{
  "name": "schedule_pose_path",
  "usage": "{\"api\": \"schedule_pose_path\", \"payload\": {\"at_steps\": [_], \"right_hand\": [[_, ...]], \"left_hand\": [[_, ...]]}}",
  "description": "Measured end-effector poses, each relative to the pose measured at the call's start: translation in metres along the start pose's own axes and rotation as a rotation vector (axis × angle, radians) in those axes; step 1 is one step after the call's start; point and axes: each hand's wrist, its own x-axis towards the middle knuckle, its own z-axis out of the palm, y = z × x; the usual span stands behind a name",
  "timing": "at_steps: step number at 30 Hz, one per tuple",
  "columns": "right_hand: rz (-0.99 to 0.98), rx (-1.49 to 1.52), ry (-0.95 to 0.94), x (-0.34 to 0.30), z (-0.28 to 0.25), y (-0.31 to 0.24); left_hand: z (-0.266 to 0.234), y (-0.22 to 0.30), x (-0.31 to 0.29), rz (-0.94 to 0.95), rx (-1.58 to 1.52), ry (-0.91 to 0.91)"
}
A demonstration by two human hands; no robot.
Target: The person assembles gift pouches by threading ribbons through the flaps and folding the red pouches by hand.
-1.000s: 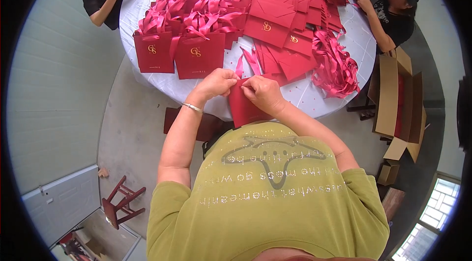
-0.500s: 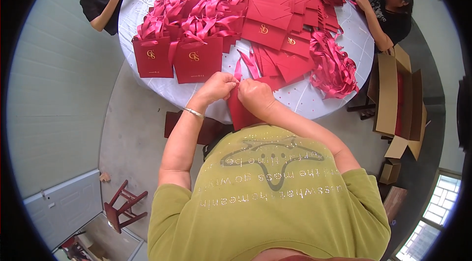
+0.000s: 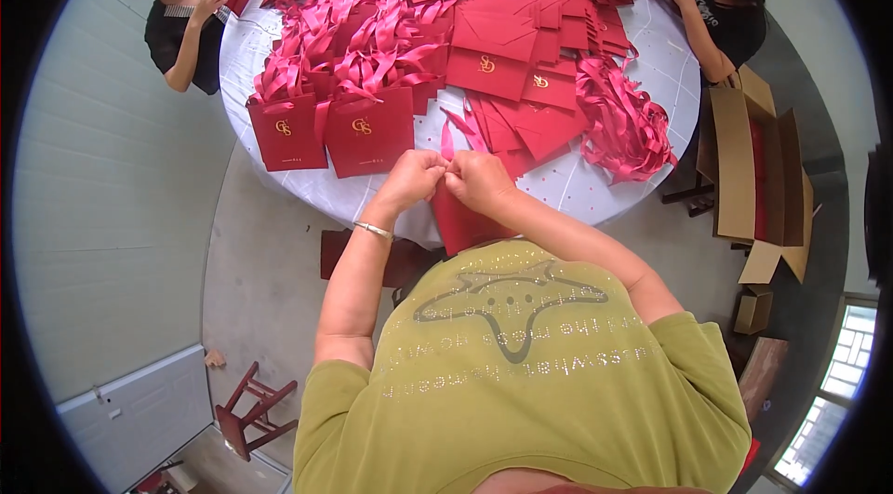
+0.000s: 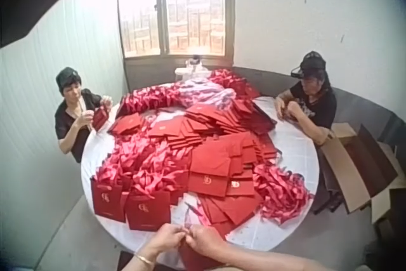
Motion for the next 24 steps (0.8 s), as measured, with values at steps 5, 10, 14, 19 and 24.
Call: {"api": "schedule_pose_path", "payload": {"at_steps": [5,10,14,19,24], "right_hand": [[-0.108,-0.024,-0.018,-0.007,-0.012,0.001],[0.046,0.329,-0.144,0.016,-0.048,0.000],[0.104,0.401,-0.443,0.045,-0.058,0.018],[0.165,0.452,-0.783,0.079,-0.058,0.023],[0.425,0.459,-1.151,0.099,-0.051,0.025]], "left_hand": [[-0.003,0.006,-0.006,-0.026,0.011,-0.032],[-0.005,0.016,-0.017,0.047,0.038,-0.089],[0.000,0.015,-0.024,0.094,0.028,-0.051],[0.008,0.029,-0.036,0.141,0.051,0.015],[0.014,0.009,-0.037,0.247,-0.102,-0.045]]}}
